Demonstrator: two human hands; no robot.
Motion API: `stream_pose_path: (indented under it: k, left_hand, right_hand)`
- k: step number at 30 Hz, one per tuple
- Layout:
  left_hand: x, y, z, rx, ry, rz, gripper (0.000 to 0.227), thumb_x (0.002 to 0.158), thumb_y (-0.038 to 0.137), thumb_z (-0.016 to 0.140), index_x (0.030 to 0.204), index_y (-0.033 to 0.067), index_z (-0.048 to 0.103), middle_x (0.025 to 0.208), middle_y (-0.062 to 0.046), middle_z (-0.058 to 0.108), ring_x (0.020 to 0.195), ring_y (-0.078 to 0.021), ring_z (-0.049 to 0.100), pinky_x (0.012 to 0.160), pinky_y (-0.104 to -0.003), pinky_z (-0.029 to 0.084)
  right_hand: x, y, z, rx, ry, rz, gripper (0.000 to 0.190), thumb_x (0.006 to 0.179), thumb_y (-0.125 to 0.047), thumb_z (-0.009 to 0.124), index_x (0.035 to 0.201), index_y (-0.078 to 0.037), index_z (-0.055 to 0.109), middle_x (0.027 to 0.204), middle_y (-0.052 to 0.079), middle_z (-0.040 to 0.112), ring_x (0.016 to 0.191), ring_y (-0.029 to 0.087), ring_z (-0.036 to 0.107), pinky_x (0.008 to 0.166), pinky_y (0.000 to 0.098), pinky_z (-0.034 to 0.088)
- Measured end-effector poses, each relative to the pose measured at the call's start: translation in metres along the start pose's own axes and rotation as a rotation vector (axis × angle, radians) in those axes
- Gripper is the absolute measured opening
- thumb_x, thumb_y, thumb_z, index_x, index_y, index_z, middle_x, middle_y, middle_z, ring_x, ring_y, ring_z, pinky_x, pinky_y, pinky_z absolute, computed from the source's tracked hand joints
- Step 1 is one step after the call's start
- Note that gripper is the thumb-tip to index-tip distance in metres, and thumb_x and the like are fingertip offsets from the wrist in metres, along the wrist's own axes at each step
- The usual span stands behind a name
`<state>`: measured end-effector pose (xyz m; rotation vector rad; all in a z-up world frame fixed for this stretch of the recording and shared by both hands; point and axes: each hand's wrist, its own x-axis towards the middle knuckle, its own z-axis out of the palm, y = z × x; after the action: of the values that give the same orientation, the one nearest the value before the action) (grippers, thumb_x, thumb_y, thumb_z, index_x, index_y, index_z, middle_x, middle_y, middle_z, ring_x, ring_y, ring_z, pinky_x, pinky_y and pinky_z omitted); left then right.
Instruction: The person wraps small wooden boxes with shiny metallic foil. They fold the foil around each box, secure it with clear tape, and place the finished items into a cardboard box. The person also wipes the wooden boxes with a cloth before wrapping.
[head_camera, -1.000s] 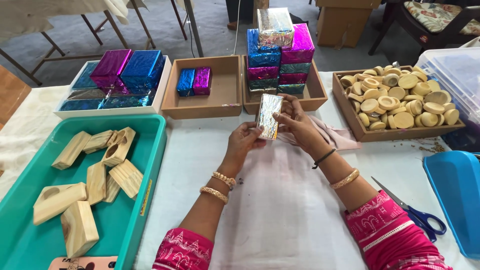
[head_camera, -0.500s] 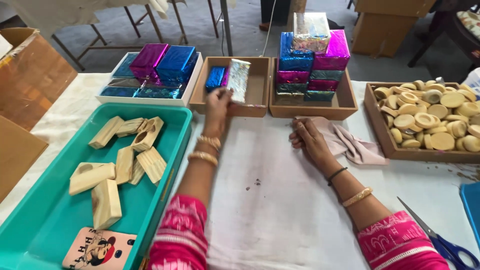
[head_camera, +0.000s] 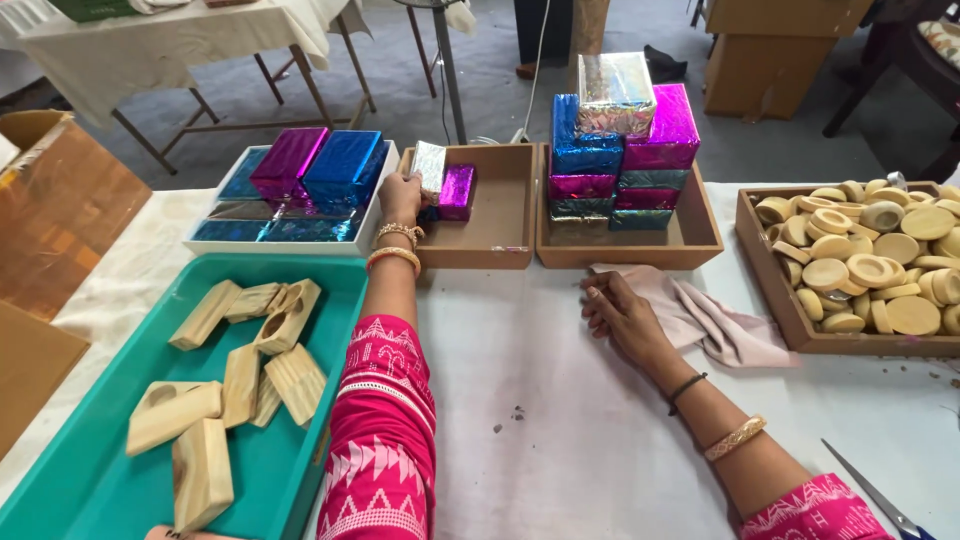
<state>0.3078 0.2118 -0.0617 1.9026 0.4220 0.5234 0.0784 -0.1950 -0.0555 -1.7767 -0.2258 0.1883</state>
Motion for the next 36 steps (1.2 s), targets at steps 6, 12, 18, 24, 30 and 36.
stream_pose_path:
  k: [6, 12, 18, 24, 30, 36]
  left_hand:
    - [-0.018, 0.021, -0.001, 0.668, 0.296, 0.295, 0.022, 0.095, 0.021, 0.070, 0.090, 0.0008, 0.078, 0.092, -0.023, 0.075, 0.089, -0.0382, 0.074, 0.077, -0.045, 0.061]
    - [-0.092, 0.089, -0.025, 0.782, 0.172, 0.284, 0.054, 0.082, 0.041, 0.081, 0.116, 0.0027, 0.065, 0.116, -0.020, 0.063, 0.104, -0.0402, 0.066, 0.085, -0.050, 0.056]
    - [-0.073, 0.049, -0.017, 0.818, 0.148, 0.380, 0.057, 0.081, 0.039, 0.086, 0.119, 0.0025, 0.063, 0.124, -0.016, 0.060, 0.112, -0.0372, 0.063, 0.089, -0.048, 0.056]
    - [-0.090, 0.062, -0.023, 0.816, 0.201, 0.427, 0.067, 0.081, 0.038, 0.086, 0.125, -0.0040, 0.058, 0.128, -0.017, 0.051, 0.110, -0.0365, 0.063, 0.088, -0.046, 0.057]
    - [-0.143, 0.091, -0.034, 0.810, 0.197, 0.552, 0.073, 0.087, 0.032, 0.080, 0.142, -0.0018, 0.048, 0.134, -0.020, 0.047, 0.116, -0.0392, 0.055, 0.092, -0.047, 0.054]
    - [-0.185, 0.031, -0.011, 0.764, 0.261, 0.714, 0.069, 0.102, 0.037, 0.066, 0.153, -0.0002, 0.039, 0.154, -0.023, 0.039, 0.144, -0.0429, 0.034, 0.120, -0.055, 0.029]
  right_hand:
    - [-0.002, -0.003, 0.001, 0.000, -0.002, 0.028, 0.031, 0.105, -0.031, 0.051, 0.121, -0.006, 0.061, 0.086, 0.005, 0.065, 0.071, 0.011, 0.061, 0.064, 0.0290, 0.055]
    - [-0.001, 0.000, 0.001, 0.018, -0.007, 0.020, 0.031, 0.104, -0.030, 0.052, 0.121, -0.006, 0.061, 0.085, 0.006, 0.065, 0.071, 0.011, 0.061, 0.064, 0.0289, 0.055]
    - [-0.002, -0.001, 0.001, -0.013, 0.006, 0.004, 0.030, 0.105, -0.030, 0.052, 0.120, -0.006, 0.061, 0.084, 0.006, 0.066, 0.070, 0.011, 0.061, 0.063, 0.0290, 0.055]
    - [0.000, 0.001, 0.000, 0.009, -0.015, -0.009, 0.030, 0.104, -0.029, 0.052, 0.121, -0.005, 0.061, 0.085, 0.006, 0.065, 0.071, 0.012, 0.061, 0.064, 0.0292, 0.055]
    - [-0.003, -0.008, 0.000, -0.033, -0.031, 0.010, 0.027, 0.103, -0.025, 0.055, 0.120, -0.005, 0.059, 0.086, 0.006, 0.063, 0.072, 0.012, 0.061, 0.065, 0.0293, 0.056]
    - [-0.005, -0.005, 0.001, -0.129, -0.034, -0.039, 0.021, 0.099, -0.013, 0.060, 0.118, -0.004, 0.059, 0.082, 0.004, 0.063, 0.070, 0.012, 0.060, 0.065, 0.0286, 0.055]
